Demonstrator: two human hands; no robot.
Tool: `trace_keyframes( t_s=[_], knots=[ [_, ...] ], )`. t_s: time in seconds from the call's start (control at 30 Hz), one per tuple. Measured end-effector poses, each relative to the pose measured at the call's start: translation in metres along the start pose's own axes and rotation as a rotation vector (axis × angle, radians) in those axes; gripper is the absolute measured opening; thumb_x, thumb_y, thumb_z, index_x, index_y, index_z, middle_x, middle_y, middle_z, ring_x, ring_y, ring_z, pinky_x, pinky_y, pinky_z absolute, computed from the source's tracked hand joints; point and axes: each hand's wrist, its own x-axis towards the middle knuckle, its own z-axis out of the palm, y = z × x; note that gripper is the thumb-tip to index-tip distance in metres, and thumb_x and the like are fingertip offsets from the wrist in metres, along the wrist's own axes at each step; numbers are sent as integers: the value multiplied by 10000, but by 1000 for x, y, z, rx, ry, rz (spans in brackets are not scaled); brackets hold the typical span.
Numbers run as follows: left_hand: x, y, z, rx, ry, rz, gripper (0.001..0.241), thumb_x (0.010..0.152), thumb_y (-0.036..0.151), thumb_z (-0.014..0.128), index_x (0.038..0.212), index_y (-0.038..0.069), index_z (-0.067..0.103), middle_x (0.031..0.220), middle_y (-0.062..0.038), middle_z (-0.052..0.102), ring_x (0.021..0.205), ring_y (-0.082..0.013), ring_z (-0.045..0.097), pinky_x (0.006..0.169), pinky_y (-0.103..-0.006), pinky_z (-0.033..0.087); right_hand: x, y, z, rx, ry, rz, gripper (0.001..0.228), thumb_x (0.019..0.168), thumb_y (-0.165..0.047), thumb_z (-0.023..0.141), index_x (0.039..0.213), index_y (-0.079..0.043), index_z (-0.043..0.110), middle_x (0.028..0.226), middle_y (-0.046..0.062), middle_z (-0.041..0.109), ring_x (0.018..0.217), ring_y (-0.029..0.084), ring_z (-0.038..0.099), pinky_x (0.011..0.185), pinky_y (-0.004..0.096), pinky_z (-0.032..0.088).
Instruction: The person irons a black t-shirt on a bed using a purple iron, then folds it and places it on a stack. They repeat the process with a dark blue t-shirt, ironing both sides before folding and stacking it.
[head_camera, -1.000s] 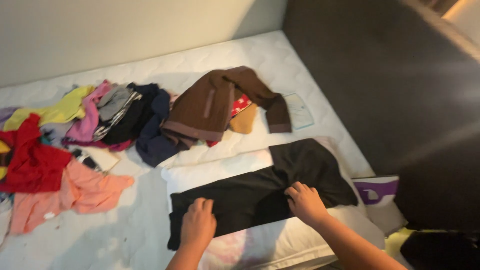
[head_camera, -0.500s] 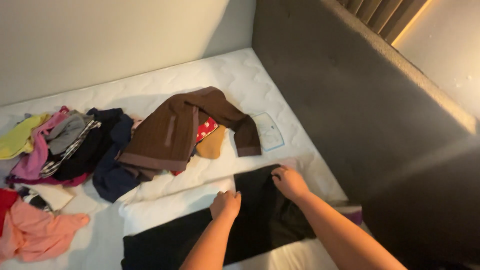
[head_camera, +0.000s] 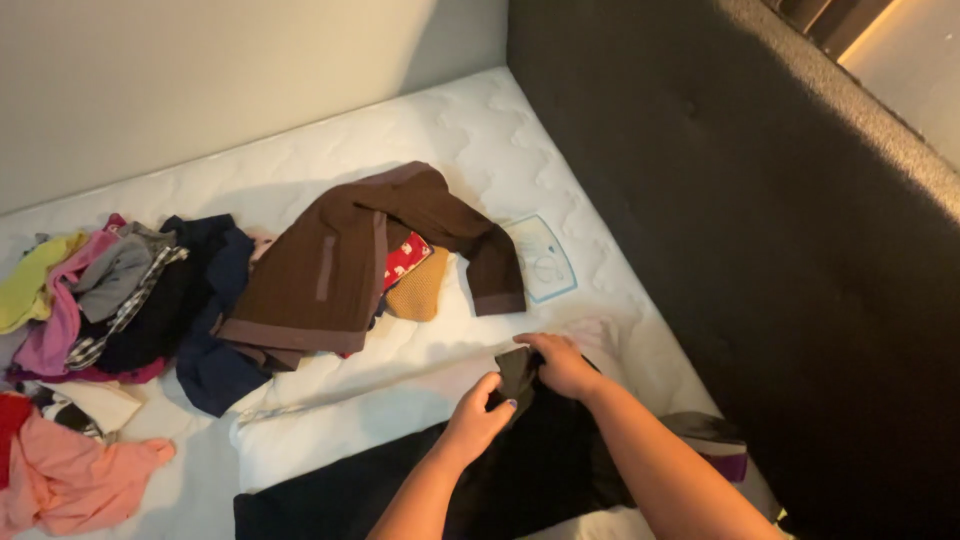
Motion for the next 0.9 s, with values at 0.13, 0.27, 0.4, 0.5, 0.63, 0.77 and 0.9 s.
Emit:
trace_keyframes(
  t_s=[0.13,0.27,0.4,0.5,0.63,0.77,0.9],
  knots=[
    [-25,24,11,195,-52,146,281,884,120,720,1116,14,603,993,-167,676,953,-289,660,871,-366,537,-44,27,-7,230,214,-266,455,720,34,654,1157,-92,665,1195,112,689,1204,309,630,1092,391,478],
    [-51,8,25,340,-71,368,257,875,109,743,1094,51,621,1033,-156,704,988,-361,688,843,-404,556,-129,16,-29,220,279,-368,508,654,65,668,1154,-10,627,1247,176,618,1238,381,556,1087,432,415],
    [-76,7,35,372,-190,302,250,886,118,705,1122,83,629,1081,-106,701,1007,-325,694,864,-392,568,-176,32,-5,155,182,-175,418,687,31,761,1090,-22,659,1218,149,654,1254,353,556,1074,433,398],
    [-90,30,36,513,-263,124,431,837,172,748,1238,111,602,1159,-61,658,1078,-287,628,915,-420,504,-187,38,8,363,238,-46,311,795,-87,808,1066,-40,663,1252,130,658,1212,289,618,1026,391,467],
    [-102,33,38,770,-257,225,627,724,221,858,1277,102,586,1254,-89,572,1201,-330,504,976,-510,391,-189,36,14,430,278,-130,236,849,-127,800,981,-28,631,1229,111,708,1181,259,658,1018,371,496],
    [-97,-18,39,896,-132,382,383,768,179,801,1112,145,637,1168,-57,627,1160,-285,573,965,-457,447,-185,34,17,678,246,50,164,917,-90,718,1029,-28,616,1182,81,728,1143,181,648,1015,326,485],
    [-84,-42,45,585,56,261,279,835,183,764,1087,145,651,1070,-60,700,1031,-271,678,879,-417,537,-179,61,41,745,326,159,161,992,-86,703,1100,-25,602,1064,120,624,1012,163,577,915,333,492]
  ],
)
